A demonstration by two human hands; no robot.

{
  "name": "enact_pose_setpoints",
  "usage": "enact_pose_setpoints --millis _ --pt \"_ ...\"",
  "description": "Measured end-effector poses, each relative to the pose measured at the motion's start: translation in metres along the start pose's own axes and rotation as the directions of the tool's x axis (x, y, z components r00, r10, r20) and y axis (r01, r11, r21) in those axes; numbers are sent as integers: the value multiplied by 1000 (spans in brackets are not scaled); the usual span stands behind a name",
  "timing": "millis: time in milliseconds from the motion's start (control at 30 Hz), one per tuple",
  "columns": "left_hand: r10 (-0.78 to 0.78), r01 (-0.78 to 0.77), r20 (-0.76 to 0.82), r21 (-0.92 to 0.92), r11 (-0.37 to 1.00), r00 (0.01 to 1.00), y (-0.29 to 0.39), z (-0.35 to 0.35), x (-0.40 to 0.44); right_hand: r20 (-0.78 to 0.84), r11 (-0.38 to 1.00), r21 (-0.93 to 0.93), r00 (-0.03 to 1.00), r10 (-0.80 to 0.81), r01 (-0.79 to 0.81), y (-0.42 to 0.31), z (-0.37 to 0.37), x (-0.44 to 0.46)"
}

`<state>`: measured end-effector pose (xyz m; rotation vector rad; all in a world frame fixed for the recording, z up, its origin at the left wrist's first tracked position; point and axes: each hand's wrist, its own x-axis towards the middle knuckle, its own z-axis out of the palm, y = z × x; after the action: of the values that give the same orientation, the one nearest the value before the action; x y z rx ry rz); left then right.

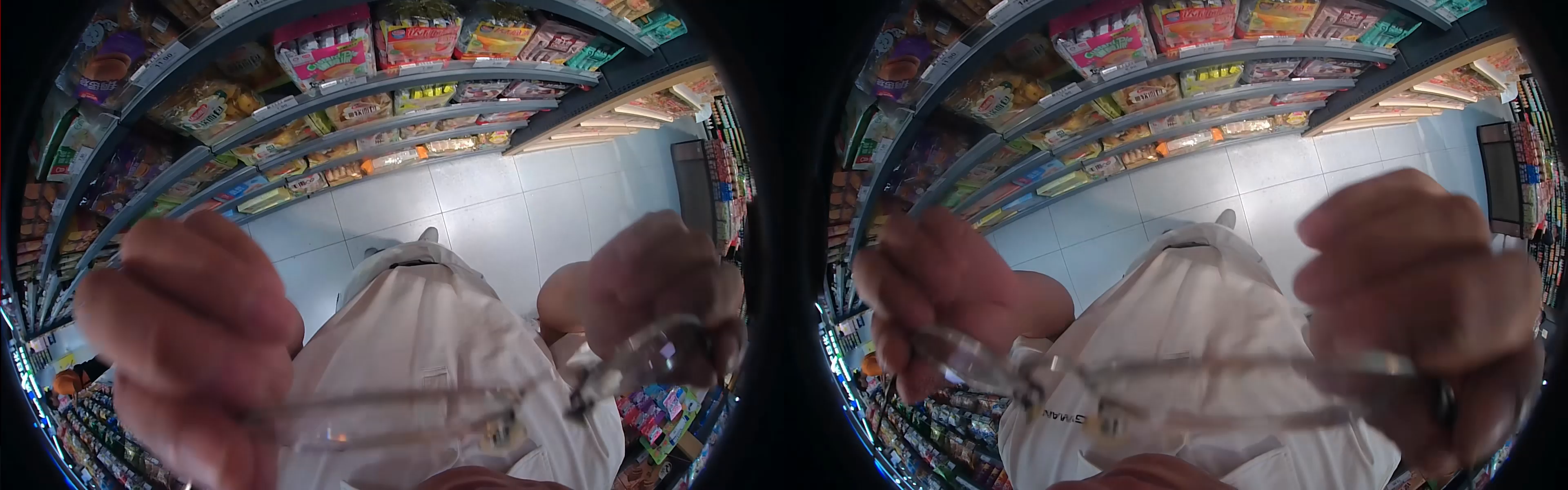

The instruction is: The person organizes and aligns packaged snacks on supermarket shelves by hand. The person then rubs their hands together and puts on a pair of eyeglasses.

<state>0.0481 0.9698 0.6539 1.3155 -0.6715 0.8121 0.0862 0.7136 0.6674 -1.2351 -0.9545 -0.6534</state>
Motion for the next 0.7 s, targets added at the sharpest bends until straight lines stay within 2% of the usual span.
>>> enact_pose_setpoints --millis 33,133,400,700 --pt "26 -27 -18 -88 996 1000 3 -9 0 37 1000 -2 999 -8 8 -10 -15 0" --pt "17 -27 -57 -175 984 998 19 -18 6 84 995 -14 992 -98 99 -32 -53 1" --pt "79 -86 -123 -56 995 989 33 -25 18 82 973 -102 976 -202 209 -45 -66 8" --pt "140 -152 -133 -83 985 981 10 -9 17 69 950 -196 970 -233 243 -19 -62 3"
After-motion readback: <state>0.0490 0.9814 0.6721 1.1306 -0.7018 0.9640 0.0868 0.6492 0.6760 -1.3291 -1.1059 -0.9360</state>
